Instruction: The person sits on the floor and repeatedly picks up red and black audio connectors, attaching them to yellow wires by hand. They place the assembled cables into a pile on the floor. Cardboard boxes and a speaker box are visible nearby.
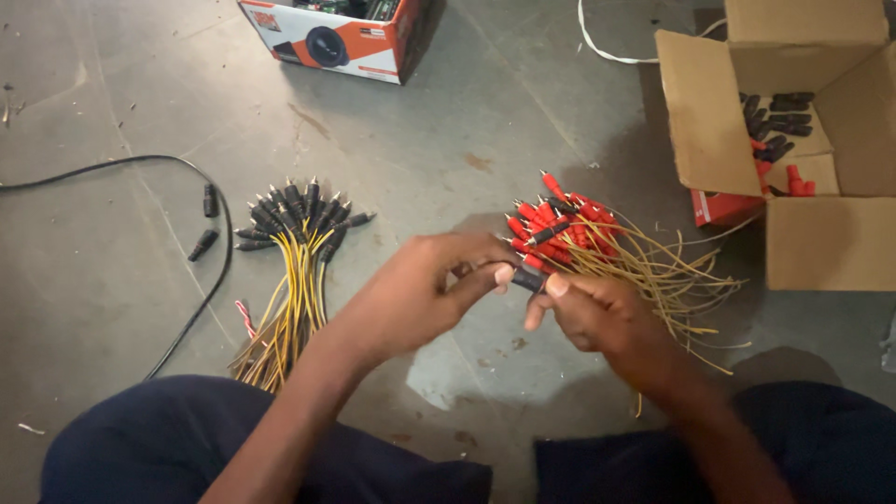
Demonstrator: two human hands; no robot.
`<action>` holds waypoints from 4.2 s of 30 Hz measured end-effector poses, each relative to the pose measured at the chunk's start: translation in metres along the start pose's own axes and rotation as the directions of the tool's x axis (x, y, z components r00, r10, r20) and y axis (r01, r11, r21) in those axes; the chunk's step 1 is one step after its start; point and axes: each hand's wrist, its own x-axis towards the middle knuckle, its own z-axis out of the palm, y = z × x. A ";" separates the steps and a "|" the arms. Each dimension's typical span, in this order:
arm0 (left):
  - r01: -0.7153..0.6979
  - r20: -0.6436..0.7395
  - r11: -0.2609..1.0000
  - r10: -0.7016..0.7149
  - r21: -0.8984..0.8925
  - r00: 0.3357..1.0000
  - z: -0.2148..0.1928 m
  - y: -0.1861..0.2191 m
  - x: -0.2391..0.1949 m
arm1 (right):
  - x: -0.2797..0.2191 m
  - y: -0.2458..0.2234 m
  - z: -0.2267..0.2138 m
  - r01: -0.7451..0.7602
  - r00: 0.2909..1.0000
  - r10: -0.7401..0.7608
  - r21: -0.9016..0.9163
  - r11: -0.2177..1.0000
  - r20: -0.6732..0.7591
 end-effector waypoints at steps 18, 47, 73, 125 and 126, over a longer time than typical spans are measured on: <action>-0.043 -0.197 0.999 0.043 0.004 0.979 0.039 0.007 -0.007 | -0.004 -0.002 0.019 0.185 0.926 -0.297 -0.403 0.896 -0.234; -0.043 -0.188 0.989 0.070 0.144 0.980 0.027 0.000 -0.010 | 0.006 -0.006 0.022 0.206 0.924 -0.283 -0.288 0.935 -0.259; 0.393 -0.169 0.906 -0.417 -0.158 0.893 0.042 -0.009 0.003 | 0.000 -0.014 0.026 0.308 0.800 -0.525 -0.552 0.775 -0.291; 0.158 0.003 0.719 -0.211 -0.677 0.977 0.045 -0.022 0.002 | 0.000 -0.004 0.031 0.084 0.969 -0.055 0.112 0.990 -0.240; 0.154 0.012 0.722 -0.199 -0.674 0.980 0.047 -0.021 0.000 | -0.002 -0.004 0.033 0.067 0.984 0.003 0.386 0.920 -0.178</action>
